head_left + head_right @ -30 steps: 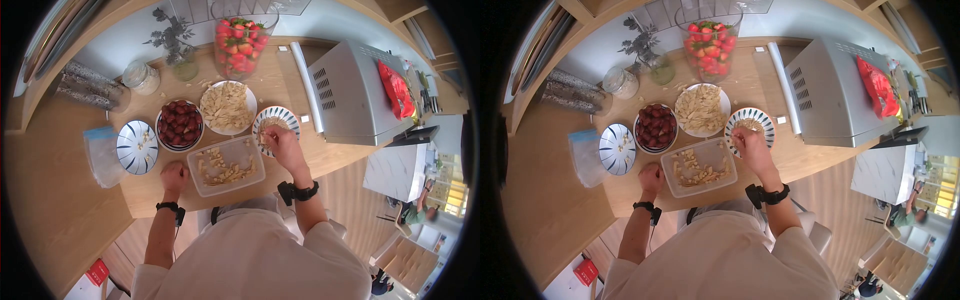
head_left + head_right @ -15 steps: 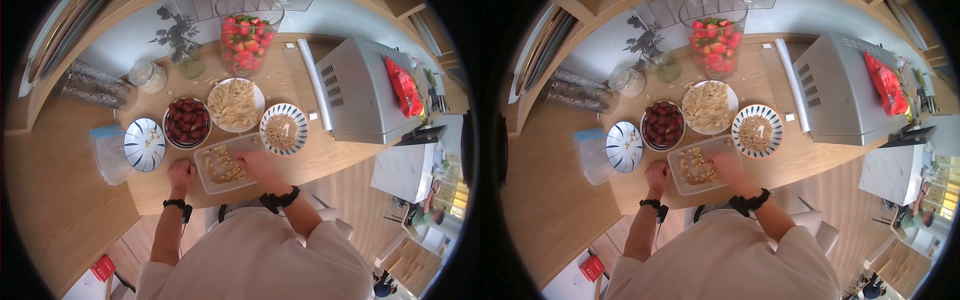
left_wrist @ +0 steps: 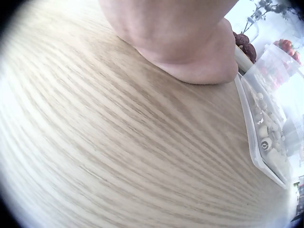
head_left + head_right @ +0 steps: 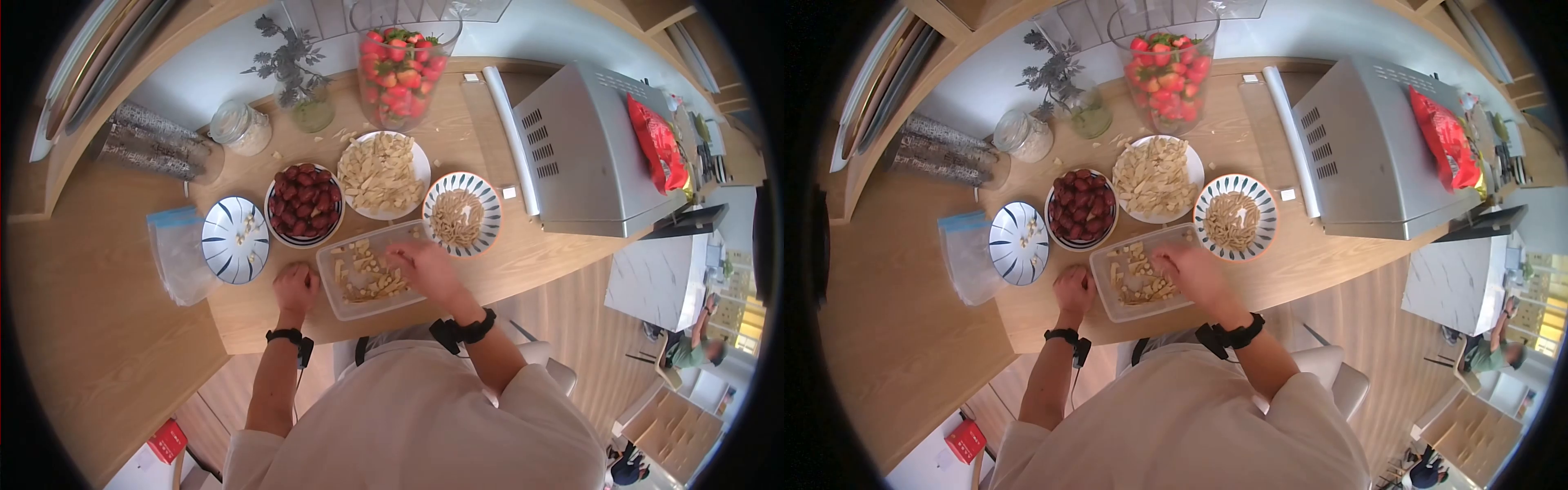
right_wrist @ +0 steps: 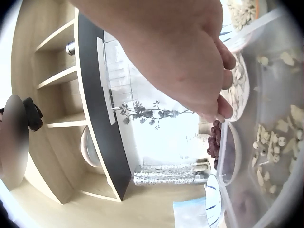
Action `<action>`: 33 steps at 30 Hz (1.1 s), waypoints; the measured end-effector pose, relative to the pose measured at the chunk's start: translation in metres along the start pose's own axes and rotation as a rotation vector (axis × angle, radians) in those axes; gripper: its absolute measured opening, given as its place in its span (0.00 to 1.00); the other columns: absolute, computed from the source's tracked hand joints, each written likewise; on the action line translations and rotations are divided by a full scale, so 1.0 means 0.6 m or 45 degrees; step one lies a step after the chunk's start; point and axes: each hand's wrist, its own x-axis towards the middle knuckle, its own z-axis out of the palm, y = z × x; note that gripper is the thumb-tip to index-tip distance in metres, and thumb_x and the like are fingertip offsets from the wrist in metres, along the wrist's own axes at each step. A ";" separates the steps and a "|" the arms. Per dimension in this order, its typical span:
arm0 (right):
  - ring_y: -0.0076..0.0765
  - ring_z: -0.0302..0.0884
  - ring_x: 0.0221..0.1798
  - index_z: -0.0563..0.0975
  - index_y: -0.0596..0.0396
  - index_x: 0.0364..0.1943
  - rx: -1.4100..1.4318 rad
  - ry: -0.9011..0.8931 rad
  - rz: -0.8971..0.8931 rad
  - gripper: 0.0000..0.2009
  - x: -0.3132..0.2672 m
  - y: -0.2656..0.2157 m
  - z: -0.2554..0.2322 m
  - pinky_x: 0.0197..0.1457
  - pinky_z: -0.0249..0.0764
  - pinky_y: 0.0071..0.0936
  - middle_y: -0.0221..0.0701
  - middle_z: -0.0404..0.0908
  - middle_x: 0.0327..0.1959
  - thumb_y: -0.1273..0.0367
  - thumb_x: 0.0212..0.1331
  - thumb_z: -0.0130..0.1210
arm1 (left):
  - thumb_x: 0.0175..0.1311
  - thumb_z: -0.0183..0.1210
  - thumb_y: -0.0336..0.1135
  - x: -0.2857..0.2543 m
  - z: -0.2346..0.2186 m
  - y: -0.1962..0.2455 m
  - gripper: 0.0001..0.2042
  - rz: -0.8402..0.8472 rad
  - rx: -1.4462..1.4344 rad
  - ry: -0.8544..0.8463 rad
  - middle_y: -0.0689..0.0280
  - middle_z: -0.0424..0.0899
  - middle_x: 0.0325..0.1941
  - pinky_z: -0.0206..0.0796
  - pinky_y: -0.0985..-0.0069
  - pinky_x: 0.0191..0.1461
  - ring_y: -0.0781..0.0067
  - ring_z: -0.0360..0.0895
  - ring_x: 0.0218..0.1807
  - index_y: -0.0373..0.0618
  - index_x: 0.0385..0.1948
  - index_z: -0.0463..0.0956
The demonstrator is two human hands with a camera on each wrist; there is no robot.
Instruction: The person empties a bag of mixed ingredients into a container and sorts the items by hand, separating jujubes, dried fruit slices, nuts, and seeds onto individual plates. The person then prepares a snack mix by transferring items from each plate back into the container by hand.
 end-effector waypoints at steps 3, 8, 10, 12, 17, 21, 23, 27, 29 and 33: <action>0.49 0.82 0.33 0.81 0.55 0.38 -0.019 0.256 0.012 0.06 0.008 0.003 -0.034 0.36 0.77 0.39 0.41 0.83 0.35 0.71 0.59 0.59 | 0.52 0.57 0.33 -0.001 0.000 0.000 0.09 -0.009 0.004 -0.010 0.64 0.72 0.20 0.67 0.58 0.29 0.55 0.74 0.27 0.47 0.17 0.67; 0.44 0.82 0.29 0.80 0.56 0.39 -0.133 0.647 0.102 0.05 0.012 0.043 -0.100 0.31 0.75 0.34 0.40 0.84 0.34 0.75 0.59 0.58 | 0.52 0.57 0.33 -0.002 0.001 -0.001 0.09 -0.011 0.005 -0.007 0.64 0.72 0.20 0.67 0.59 0.29 0.56 0.74 0.27 0.48 0.17 0.67; 0.44 0.81 0.28 0.80 0.57 0.39 -0.176 0.652 0.157 0.05 0.006 0.051 -0.119 0.31 0.75 0.34 0.40 0.84 0.34 0.75 0.60 0.58 | 0.51 0.57 0.33 -0.002 0.000 -0.001 0.08 -0.012 0.003 -0.002 0.64 0.72 0.20 0.67 0.59 0.29 0.56 0.74 0.27 0.48 0.17 0.67; 0.44 0.80 0.28 0.80 0.57 0.40 -0.220 0.654 0.211 0.05 0.002 0.056 -0.127 0.30 0.74 0.33 0.39 0.84 0.35 0.75 0.60 0.58 | 0.51 0.57 0.33 -0.004 0.002 -0.002 0.08 -0.018 -0.002 -0.003 0.64 0.72 0.20 0.67 0.59 0.30 0.56 0.74 0.27 0.48 0.17 0.67; 0.46 0.81 0.30 0.80 0.57 0.40 -0.252 0.721 0.233 0.06 -0.001 0.070 -0.122 0.32 0.75 0.35 0.40 0.84 0.36 0.75 0.61 0.56 | 0.51 0.57 0.33 -0.004 0.002 -0.003 0.08 -0.017 -0.003 -0.005 0.64 0.72 0.20 0.68 0.59 0.29 0.56 0.74 0.27 0.48 0.17 0.67; 0.50 0.82 0.35 0.79 0.55 0.42 -0.414 0.712 0.153 0.07 -0.002 0.102 -0.111 0.37 0.76 0.40 0.39 0.84 0.39 0.73 0.62 0.54 | 0.52 0.57 0.33 -0.003 0.001 -0.002 0.08 -0.009 0.000 0.008 0.64 0.72 0.20 0.67 0.59 0.28 0.56 0.74 0.25 0.48 0.18 0.68; 0.52 0.81 0.39 0.79 0.53 0.44 -0.556 0.611 0.276 0.08 -0.001 0.104 -0.106 0.41 0.77 0.43 0.39 0.84 0.40 0.72 0.62 0.53 | 0.54 0.57 0.33 -0.002 0.000 -0.002 0.07 0.004 -0.003 0.022 0.64 0.72 0.20 0.67 0.59 0.27 0.56 0.73 0.24 0.47 0.19 0.68; 0.50 0.82 0.39 0.79 0.52 0.42 -0.577 0.616 0.311 0.07 0.001 0.084 -0.102 0.39 0.77 0.42 0.38 0.84 0.39 0.71 0.62 0.55 | 0.53 0.57 0.34 -0.003 -0.001 -0.001 0.08 0.012 -0.030 0.043 0.64 0.71 0.20 0.66 0.60 0.27 0.56 0.73 0.24 0.47 0.19 0.68; 0.48 0.82 0.36 0.79 0.52 0.40 -0.532 0.575 0.315 0.06 0.005 0.052 -0.102 0.37 0.77 0.42 0.38 0.84 0.39 0.70 0.61 0.56 | 0.53 0.57 0.34 -0.002 0.000 -0.003 0.08 0.025 -0.024 0.048 0.64 0.71 0.20 0.66 0.60 0.27 0.56 0.73 0.24 0.48 0.19 0.68; 0.48 0.83 0.33 0.79 0.52 0.40 -0.416 0.524 0.214 0.07 0.006 0.034 -0.066 0.35 0.77 0.42 0.39 0.83 0.38 0.68 0.60 0.58 | 0.52 0.57 0.34 -0.004 0.001 -0.004 0.08 0.017 -0.030 0.050 0.64 0.71 0.20 0.66 0.60 0.27 0.56 0.73 0.24 0.48 0.18 0.68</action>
